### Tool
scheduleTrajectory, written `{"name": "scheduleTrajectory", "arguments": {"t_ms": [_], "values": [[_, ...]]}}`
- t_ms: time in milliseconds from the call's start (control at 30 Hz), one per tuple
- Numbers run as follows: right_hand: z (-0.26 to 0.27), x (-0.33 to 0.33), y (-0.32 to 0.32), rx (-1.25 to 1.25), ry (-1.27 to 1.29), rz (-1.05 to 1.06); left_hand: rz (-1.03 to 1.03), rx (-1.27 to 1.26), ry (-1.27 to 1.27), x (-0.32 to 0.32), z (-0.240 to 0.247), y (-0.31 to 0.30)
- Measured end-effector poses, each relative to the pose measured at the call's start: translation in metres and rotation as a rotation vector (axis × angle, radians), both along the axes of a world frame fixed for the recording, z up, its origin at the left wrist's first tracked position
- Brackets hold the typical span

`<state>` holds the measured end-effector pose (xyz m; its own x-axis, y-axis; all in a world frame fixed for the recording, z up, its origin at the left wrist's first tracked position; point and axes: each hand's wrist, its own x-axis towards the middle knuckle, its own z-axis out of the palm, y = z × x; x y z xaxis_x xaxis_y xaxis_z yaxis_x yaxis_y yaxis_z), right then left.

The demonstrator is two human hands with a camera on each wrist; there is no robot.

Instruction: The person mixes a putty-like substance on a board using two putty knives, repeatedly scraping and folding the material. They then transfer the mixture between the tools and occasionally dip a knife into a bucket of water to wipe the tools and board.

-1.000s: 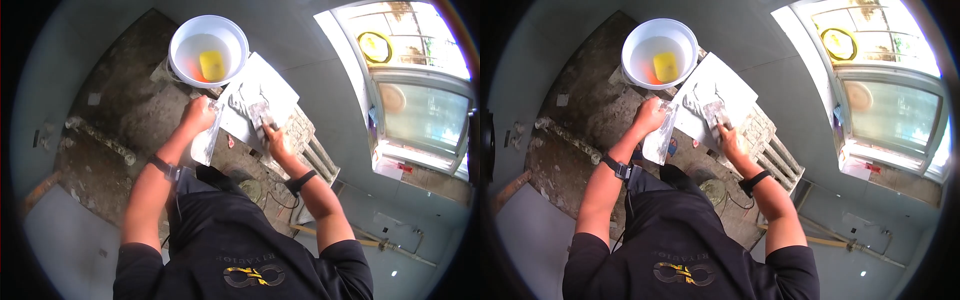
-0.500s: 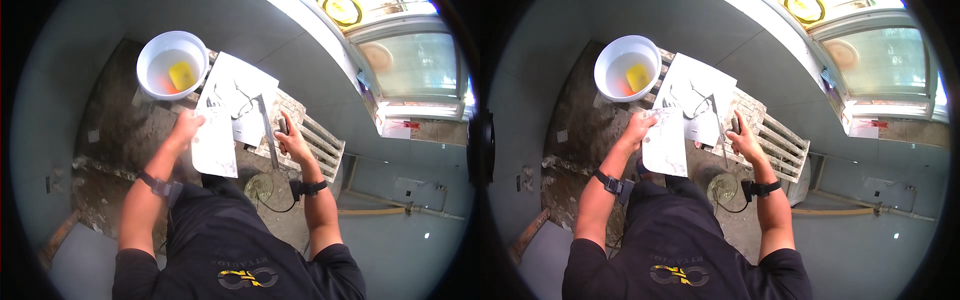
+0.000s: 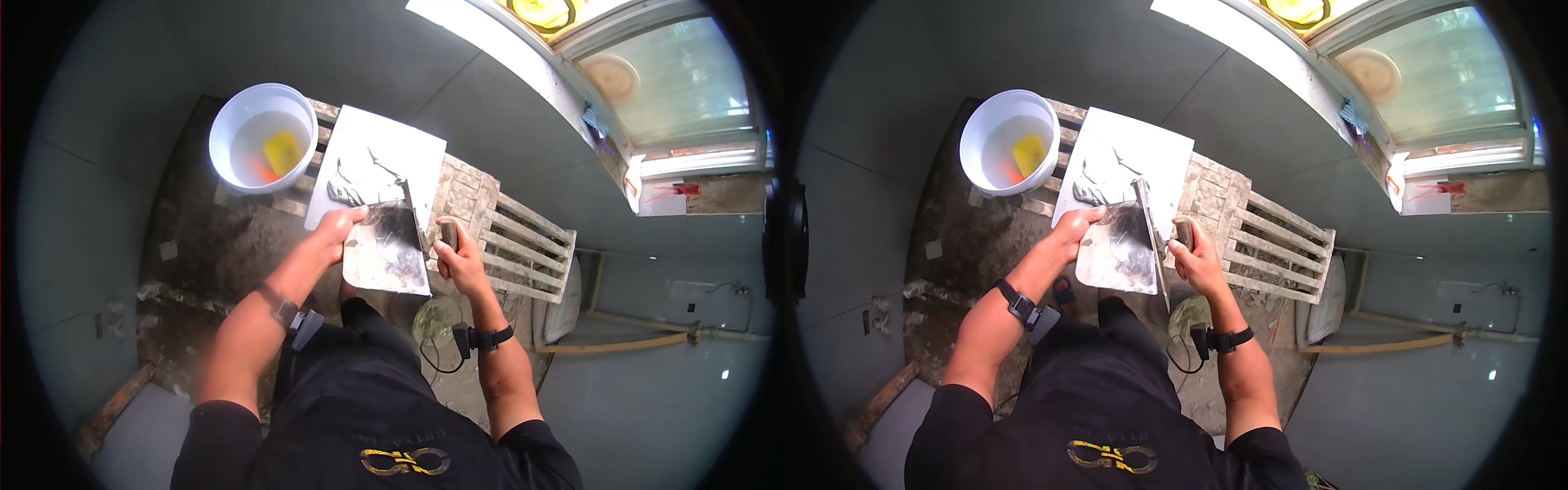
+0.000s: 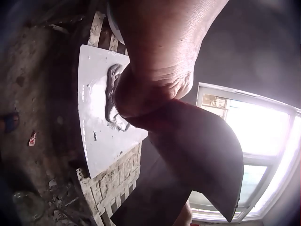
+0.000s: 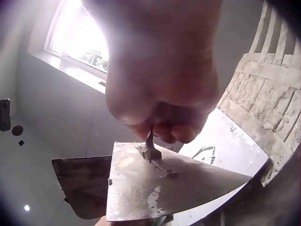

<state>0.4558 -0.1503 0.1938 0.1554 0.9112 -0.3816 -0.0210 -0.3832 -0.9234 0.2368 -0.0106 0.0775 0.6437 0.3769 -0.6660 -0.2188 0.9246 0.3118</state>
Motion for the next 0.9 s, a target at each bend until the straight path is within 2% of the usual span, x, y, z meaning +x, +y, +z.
{"name": "scheduleTrajectory", "arguments": {"t_ms": [267,300,467,667,767,867,900], "values": [[0.009,0.028,0.000,0.051,-0.489,0.316,0.095,0.119,-0.071,-0.004,-0.041,0.001],[0.012,0.030,-0.001,0.048,-0.503,0.331,0.119,0.026,-0.224,-0.004,-0.038,-0.001],[0.034,0.036,0.004,-0.049,-0.546,0.385,0.154,0.061,-0.210,0.001,-0.027,0.001],[0.033,0.045,-0.006,0.134,-0.624,0.391,0.130,0.106,-0.291,0.007,-0.019,0.003],[0.051,0.047,-0.009,-0.030,-0.624,0.411,0.124,0.171,-0.247,0.009,-0.026,0.006],[0.051,0.061,-0.021,-0.018,-0.672,0.402,0.152,0.202,-0.283,0.014,-0.017,0.010],[0.052,0.067,-0.022,-0.009,-0.752,0.451,0.142,0.125,-0.308,0.015,-0.006,0.014]]}}
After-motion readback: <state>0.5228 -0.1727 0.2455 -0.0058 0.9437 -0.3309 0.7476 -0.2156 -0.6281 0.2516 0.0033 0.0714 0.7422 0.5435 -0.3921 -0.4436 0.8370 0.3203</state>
